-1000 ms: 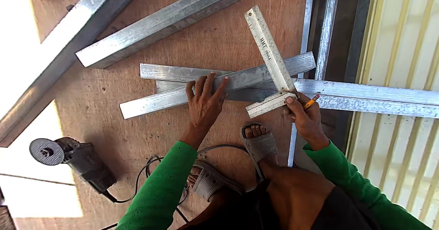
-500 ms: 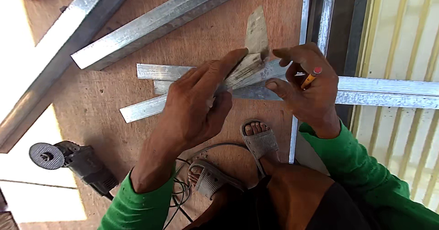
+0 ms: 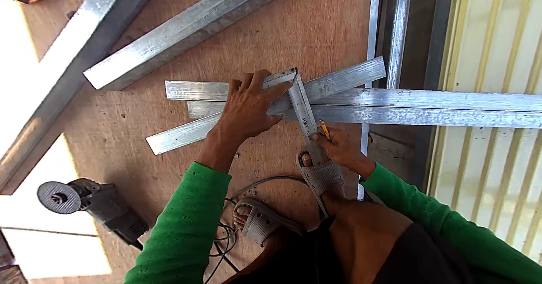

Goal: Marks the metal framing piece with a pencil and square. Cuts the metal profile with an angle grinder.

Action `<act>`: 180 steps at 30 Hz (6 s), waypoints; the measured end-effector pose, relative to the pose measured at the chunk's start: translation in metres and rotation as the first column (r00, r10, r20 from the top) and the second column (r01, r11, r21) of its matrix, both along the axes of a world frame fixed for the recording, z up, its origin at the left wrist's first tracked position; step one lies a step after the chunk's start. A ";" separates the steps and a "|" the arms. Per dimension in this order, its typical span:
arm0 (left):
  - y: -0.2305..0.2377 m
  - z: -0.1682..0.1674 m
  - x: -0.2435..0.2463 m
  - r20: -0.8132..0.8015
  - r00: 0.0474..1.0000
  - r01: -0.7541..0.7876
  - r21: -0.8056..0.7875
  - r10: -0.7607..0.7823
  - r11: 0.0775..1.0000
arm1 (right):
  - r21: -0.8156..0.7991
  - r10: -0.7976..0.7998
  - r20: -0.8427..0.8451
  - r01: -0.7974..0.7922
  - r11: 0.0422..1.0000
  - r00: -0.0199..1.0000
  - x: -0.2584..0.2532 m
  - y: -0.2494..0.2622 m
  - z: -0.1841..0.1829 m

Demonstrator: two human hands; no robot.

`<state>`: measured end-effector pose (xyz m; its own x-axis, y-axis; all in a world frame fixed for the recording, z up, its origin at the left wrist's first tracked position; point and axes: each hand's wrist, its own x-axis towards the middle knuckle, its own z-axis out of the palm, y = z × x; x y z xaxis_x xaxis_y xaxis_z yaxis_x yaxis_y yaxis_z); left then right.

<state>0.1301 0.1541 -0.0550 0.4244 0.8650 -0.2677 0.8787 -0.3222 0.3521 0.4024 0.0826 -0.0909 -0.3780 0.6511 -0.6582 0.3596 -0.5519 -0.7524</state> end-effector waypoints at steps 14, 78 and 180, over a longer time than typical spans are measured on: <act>-0.018 -0.032 -0.002 0.024 1.000 -0.018 0.116 0.015 0.993 | 0.109 0.045 0.140 -0.061 0.992 0.989 0.011 0.008 0.017; -0.017 -0.038 0.002 0.050 0.997 -0.063 0.152 0.056 0.986 | 0.782 0.004 0.085 -0.069 0.619 0.996 -0.016 0.087 0.010; -0.056 -0.034 0.001 0.135 0.983 -0.134 0.082 0.122 0.988 | -0.174 -0.336 -0.225 0.302 0.937 0.915 -0.047 0.020 -0.002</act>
<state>0.1313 0.0981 -0.0886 0.3348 0.9325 -0.1358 0.8637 -0.2460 0.4400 0.3555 0.1022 -0.0926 -0.3269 0.6773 -0.6591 -0.0405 -0.7068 -0.7063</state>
